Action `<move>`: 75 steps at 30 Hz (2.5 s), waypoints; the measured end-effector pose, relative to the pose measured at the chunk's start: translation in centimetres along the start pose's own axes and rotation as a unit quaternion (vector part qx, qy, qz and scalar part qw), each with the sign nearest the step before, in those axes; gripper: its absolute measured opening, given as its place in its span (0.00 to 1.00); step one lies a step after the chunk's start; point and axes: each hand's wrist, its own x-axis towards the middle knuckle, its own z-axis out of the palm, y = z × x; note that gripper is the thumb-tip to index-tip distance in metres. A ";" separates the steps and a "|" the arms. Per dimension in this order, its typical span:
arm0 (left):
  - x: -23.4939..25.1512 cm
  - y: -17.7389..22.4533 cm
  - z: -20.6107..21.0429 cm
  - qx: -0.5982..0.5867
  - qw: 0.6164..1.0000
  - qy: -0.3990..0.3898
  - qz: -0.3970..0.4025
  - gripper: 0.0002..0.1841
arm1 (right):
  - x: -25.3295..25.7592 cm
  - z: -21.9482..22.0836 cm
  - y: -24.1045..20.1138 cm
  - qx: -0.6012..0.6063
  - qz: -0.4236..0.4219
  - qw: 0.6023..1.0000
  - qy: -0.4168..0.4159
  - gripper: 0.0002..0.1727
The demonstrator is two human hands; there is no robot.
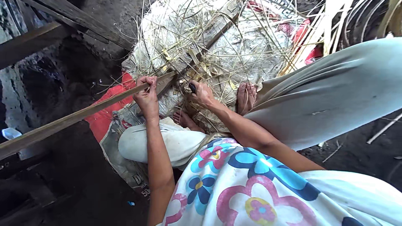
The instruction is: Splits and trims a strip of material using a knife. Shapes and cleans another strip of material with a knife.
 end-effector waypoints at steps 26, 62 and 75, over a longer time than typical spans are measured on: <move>0.3 0.0 0.5 -0.016 0.999 -0.020 -0.031 0.10 | 0.4 -0.6 1.6 0.082 0.002 0.996 -0.017 0.22; 1.0 -0.4 3.7 0.129 0.979 0.145 -0.060 0.21 | 0.3 -0.4 -1.0 -0.009 -0.003 1.000 0.025 0.30; 0.9 -0.3 3.6 0.147 0.978 0.139 -0.047 0.21 | 0.0 -0.7 -0.9 -0.027 -0.012 0.999 0.014 0.30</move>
